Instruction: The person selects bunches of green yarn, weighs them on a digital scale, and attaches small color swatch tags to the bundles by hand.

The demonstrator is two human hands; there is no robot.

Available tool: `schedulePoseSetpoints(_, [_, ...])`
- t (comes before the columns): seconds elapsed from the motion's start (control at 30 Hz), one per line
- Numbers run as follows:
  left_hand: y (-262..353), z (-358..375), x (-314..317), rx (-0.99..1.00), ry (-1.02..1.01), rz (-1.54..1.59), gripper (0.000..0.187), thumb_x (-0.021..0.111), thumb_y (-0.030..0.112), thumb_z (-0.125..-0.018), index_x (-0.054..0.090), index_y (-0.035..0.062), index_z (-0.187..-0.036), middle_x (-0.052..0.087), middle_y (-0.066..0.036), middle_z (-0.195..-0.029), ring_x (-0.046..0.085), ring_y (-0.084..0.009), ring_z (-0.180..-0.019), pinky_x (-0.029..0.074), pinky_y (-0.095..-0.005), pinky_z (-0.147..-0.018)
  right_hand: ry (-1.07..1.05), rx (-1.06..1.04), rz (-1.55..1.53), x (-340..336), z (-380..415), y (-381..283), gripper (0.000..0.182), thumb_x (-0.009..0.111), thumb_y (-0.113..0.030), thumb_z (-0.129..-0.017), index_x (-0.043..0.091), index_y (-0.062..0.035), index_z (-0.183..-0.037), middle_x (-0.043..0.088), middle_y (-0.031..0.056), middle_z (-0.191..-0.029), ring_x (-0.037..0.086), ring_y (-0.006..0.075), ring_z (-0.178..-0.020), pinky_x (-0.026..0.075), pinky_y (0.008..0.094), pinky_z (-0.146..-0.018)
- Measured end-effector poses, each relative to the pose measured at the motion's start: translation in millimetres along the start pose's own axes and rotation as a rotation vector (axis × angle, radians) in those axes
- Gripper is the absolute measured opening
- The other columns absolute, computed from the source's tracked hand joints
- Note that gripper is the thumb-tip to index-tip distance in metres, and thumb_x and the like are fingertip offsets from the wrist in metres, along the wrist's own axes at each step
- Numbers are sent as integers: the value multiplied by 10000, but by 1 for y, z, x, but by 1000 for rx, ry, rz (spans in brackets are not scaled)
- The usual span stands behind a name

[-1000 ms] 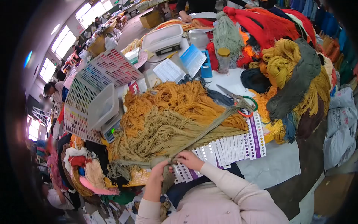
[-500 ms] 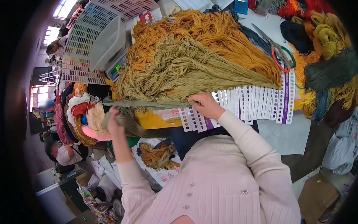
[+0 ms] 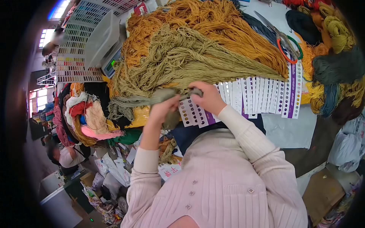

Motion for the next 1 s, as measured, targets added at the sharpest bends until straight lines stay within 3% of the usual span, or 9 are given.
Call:
schedulePoseSetpoints(0.03, [3, 4, -13, 2, -2, 35, 140, 560, 160, -757, 551, 22, -775, 500, 1, -614, 445, -73, -511, 369, -193, -462, -6, -89, 142, 2, 0, -4, 302, 580, -123, -635, 533, -46, -923, 549, 85, -819, 507, 188, -727, 386, 277, -676])
schedulePoseSetpoints(0.1, [32, 45, -48, -196, 529, -55, 159, 574, 161, -745, 547, 25, -822, 469, 17, -585, 421, -56, -500, 315, -160, -438, -15, -257, 427, 10, 2, -8, 367, 595, -146, -599, 518, -73, -951, 528, 93, -859, 488, 238, -794, 356, 321, -732])
schedulePoseSetpoints(0.23, [37, 80, -138, -32, 159, 343, 206, 570, 158, -755, 518, 15, -894, 463, 6, -597, 428, -36, -518, 326, -133, -442, -13, -239, 531, 14, 2, -10, 404, 590, -129, -595, 486, -92, -984, 491, 90, -892, 447, 264, -874, 324, 346, -757])
schedulePoseSetpoints(0.37, [71, 94, -153, 301, 617, 711, 156, 491, 171, -806, 517, 20, -838, 528, -50, -712, 436, -51, -475, 383, -172, -424, -11, -282, 524, 16, 3, -10, 407, 599, -116, -594, 477, -85, -981, 491, 100, -845, 453, 274, -840, 341, 361, -725])
schedulePoseSetpoints(0.47, [72, 113, -117, 397, 106, 1029, 139, 474, 162, -806, 517, 34, -840, 486, -168, -1034, 463, -62, -519, 397, -186, -429, 61, -420, 388, 13, 2, -12, 327, 582, -64, -622, 506, -42, -939, 503, 96, -825, 490, 236, -752, 384, 318, -640])
schedulePoseSetpoints(0.57, [65, 119, -23, 309, -424, 1148, 164, 422, 168, -820, 514, 32, -834, 256, -221, -1262, 501, -99, -550, 391, -186, -418, -25, -145, 77, 16, 7, -21, 258, 551, -44, -659, 530, -66, -915, 517, 55, -826, 513, 157, -695, 387, 254, -610])
schedulePoseSetpoints(0.7, [55, 102, 22, 271, -571, 1130, 290, 349, 208, -846, 495, 21, -1012, 93, -247, -1303, 545, -166, -593, 393, -191, -414, -405, 309, -741, 44, 29, -74, 127, 511, -47, -722, 560, -21, -836, 523, 16, -776, 477, 61, -618, 363, 187, -530])
schedulePoseSetpoints(0.9, [59, 98, 26, 294, -629, 1027, 362, 313, 234, -854, 440, 30, -1125, 92, -275, -1290, 558, -182, -594, 397, -201, -408, -712, 207, -228, 48, 31, -78, 132, 477, -72, -767, 536, -2, -862, 535, 27, -799, 460, 43, -617, 357, 179, -495])
schedulePoseSetpoints(1.0, [47, 102, 12, 264, -633, 985, 363, 313, 235, -853, 430, 37, -1133, 93, -288, -1284, 532, -154, -543, 383, -200, -398, -460, 21, -360, 33, 23, -81, 148, 475, -97, -780, 508, 3, -885, 532, 33, -795, 459, 43, -606, 348, 168, -474])
Point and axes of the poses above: each hand's wrist, its own z-axis away from the middle knuckle, its own x-axis out of the palm, y = z × x, the point moved 5 cm from there along -z, towards the middle knuckle
